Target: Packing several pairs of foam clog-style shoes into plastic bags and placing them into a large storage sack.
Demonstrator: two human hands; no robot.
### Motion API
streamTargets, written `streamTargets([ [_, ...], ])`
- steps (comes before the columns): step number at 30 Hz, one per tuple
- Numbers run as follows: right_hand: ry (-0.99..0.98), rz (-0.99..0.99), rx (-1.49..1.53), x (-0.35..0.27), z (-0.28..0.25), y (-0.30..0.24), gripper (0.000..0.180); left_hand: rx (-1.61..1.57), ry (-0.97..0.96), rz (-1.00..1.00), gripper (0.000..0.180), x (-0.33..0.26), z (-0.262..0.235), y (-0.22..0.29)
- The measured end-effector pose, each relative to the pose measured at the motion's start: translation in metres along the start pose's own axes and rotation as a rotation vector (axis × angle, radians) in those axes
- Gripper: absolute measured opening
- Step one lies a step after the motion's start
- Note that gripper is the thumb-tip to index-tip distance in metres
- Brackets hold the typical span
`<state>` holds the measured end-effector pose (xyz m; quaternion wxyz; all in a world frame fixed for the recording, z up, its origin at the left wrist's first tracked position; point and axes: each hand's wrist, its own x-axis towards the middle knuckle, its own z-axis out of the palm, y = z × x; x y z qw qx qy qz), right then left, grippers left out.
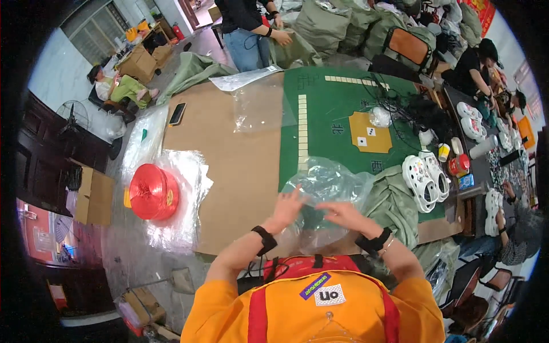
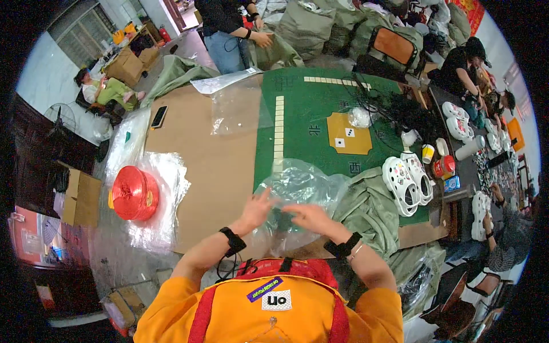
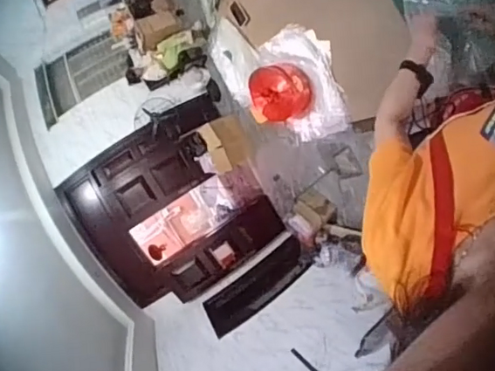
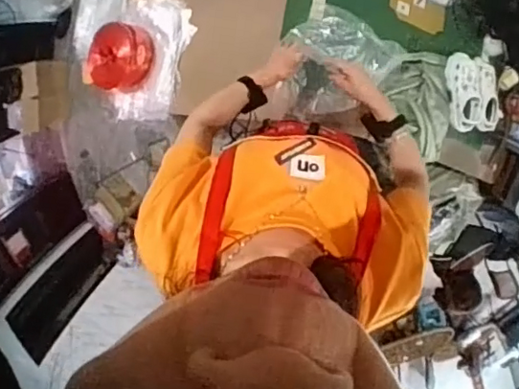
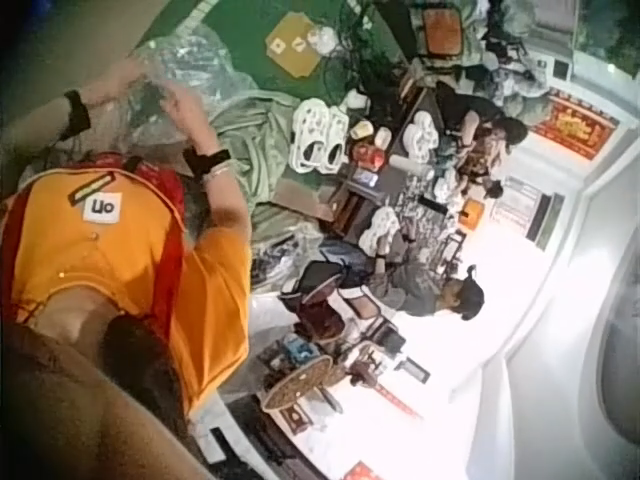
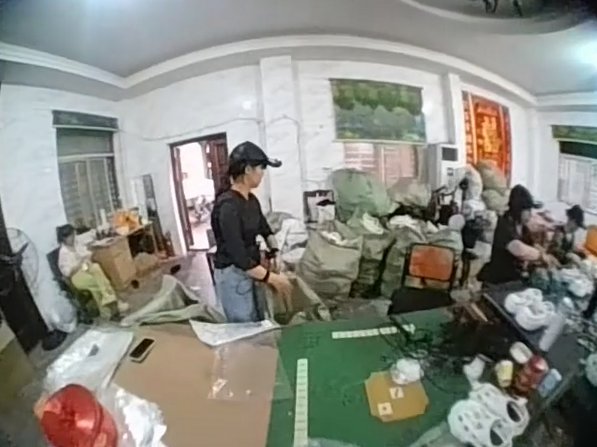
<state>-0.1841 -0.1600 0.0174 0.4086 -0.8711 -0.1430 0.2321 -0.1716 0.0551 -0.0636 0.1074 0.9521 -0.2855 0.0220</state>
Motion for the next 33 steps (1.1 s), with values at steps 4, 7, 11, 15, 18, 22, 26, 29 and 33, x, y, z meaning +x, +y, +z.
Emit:
streamTargets([
  [4,-0.078,-0.317,-0.373,-0.015,0.011,0.032,0.027,0.039,-0.093,-0.081,0.028,0.002,-0.007,-0.027],
  [7,0.102,-0.245,-0.597,-0.022,0.016,0.056,0.027,0.130,-0.183,-0.149,0.023,-0.005,-0.008,-0.029],
  [11,0.045,0.009,-0.660,-0.040,0.009,0.087,0.029,0.048,-0.265,-0.070,0.020,-0.014,0.032,-0.038],
  [15,0.114,-0.003,-0.225,-0.072,-0.014,0.141,0.030,0.062,-0.445,-0.021,0.022,-0.023,0.053,-0.026],
  [18,0.431,0.111,-0.105,-0.103,-0.047,0.198,0.032,-0.073,-0.632,-0.083,0.026,-0.029,0.059,-0.030],
  [22,0.652,0.473,0.281,-0.150,-0.096,0.255,0.037,-0.212,-0.832,-0.011,0.030,-0.025,0.038,-0.014],
  [26,0.800,0.668,0.149,-0.171,-0.145,0.317,0.042,-0.199,-0.858,-0.012,0.024,-0.022,0.014,0.001],
  [29,1.008,0.817,-0.021,-0.170,-0.170,0.347,0.064,-0.305,-0.936,-0.327,0.024,-0.007,-0.020,0.033],
  [33,0.911,0.827,-0.231,-0.160,-0.204,0.342,0.061,-0.194,-0.648,-0.126,0.025,-0.031,-0.004,0.019],
])
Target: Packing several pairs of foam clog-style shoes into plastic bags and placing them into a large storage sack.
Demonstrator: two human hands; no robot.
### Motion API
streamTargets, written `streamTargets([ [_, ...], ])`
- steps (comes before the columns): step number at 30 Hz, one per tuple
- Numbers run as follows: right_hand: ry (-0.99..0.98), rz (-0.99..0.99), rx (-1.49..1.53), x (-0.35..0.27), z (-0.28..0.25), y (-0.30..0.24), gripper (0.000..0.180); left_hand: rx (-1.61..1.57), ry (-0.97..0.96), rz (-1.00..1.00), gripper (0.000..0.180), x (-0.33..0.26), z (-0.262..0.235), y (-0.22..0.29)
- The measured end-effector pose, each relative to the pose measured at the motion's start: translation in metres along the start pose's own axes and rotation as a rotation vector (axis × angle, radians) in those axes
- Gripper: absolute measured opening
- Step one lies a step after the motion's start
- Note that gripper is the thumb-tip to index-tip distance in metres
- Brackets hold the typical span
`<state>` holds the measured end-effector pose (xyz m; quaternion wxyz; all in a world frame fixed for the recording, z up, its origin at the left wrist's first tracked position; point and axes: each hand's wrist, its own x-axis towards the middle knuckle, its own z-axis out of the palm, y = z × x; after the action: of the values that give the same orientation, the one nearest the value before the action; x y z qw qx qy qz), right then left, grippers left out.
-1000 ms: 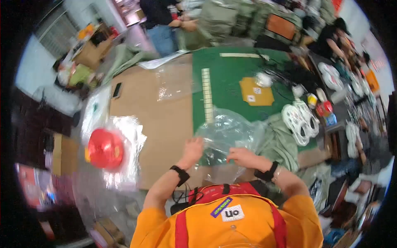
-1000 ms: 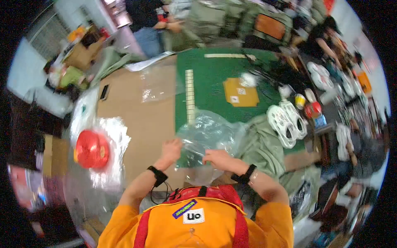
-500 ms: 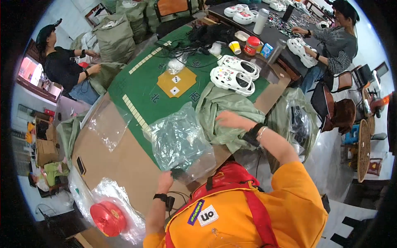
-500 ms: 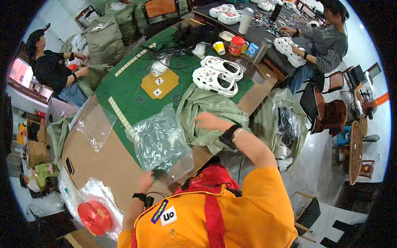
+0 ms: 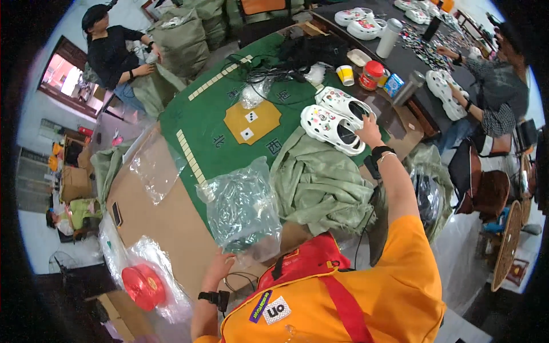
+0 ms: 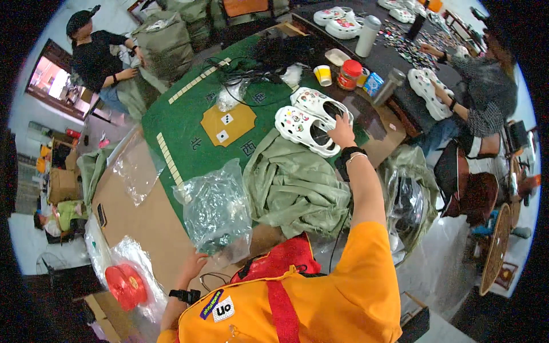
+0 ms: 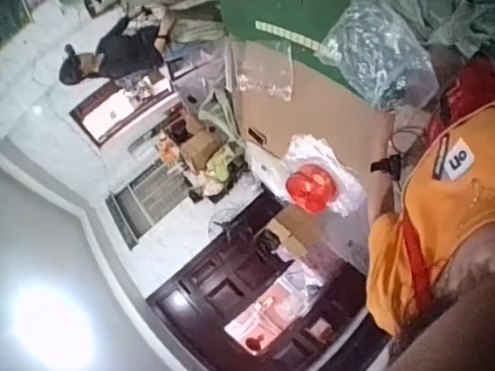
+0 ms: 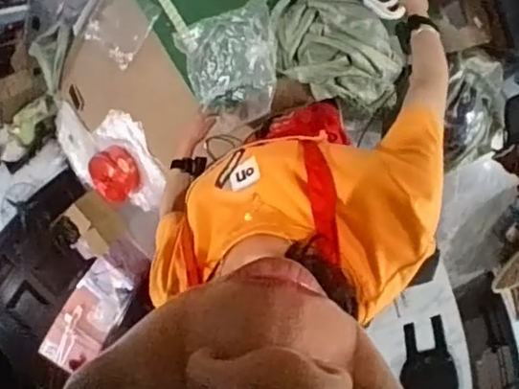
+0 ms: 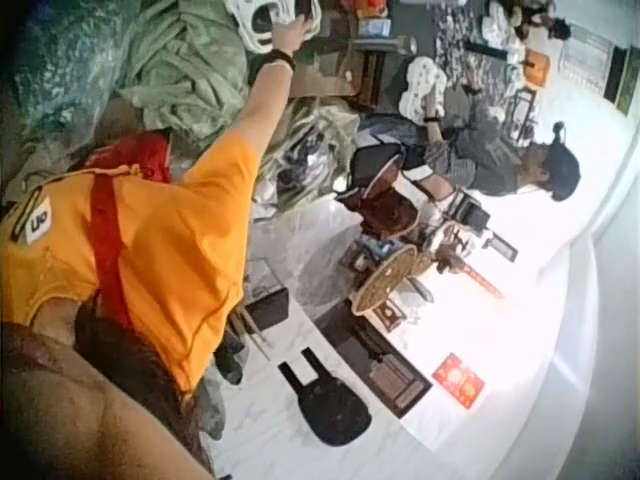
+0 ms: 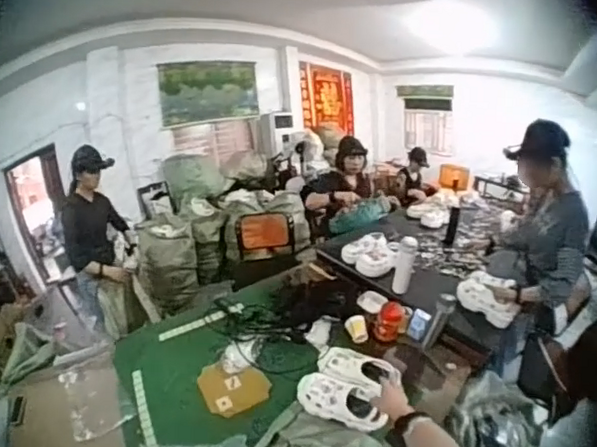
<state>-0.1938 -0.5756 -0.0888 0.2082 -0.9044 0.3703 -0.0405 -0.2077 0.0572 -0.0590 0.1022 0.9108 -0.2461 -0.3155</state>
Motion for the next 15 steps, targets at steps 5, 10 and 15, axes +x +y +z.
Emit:
streamTargets([
  [5,-0.156,-0.023,-0.137,0.042,0.030,0.043,0.048,-0.181,0.037,-0.167,0.032,-0.015,0.006,0.007],
  [10,-0.131,-0.087,-0.291,0.043,0.034,0.030,0.023,-0.298,0.042,-0.319,0.032,-0.029,0.004,0.010],
  [15,-0.220,-0.106,-0.336,0.047,0.028,0.021,0.021,-0.321,0.090,-0.335,0.031,-0.017,-0.008,0.014],
])
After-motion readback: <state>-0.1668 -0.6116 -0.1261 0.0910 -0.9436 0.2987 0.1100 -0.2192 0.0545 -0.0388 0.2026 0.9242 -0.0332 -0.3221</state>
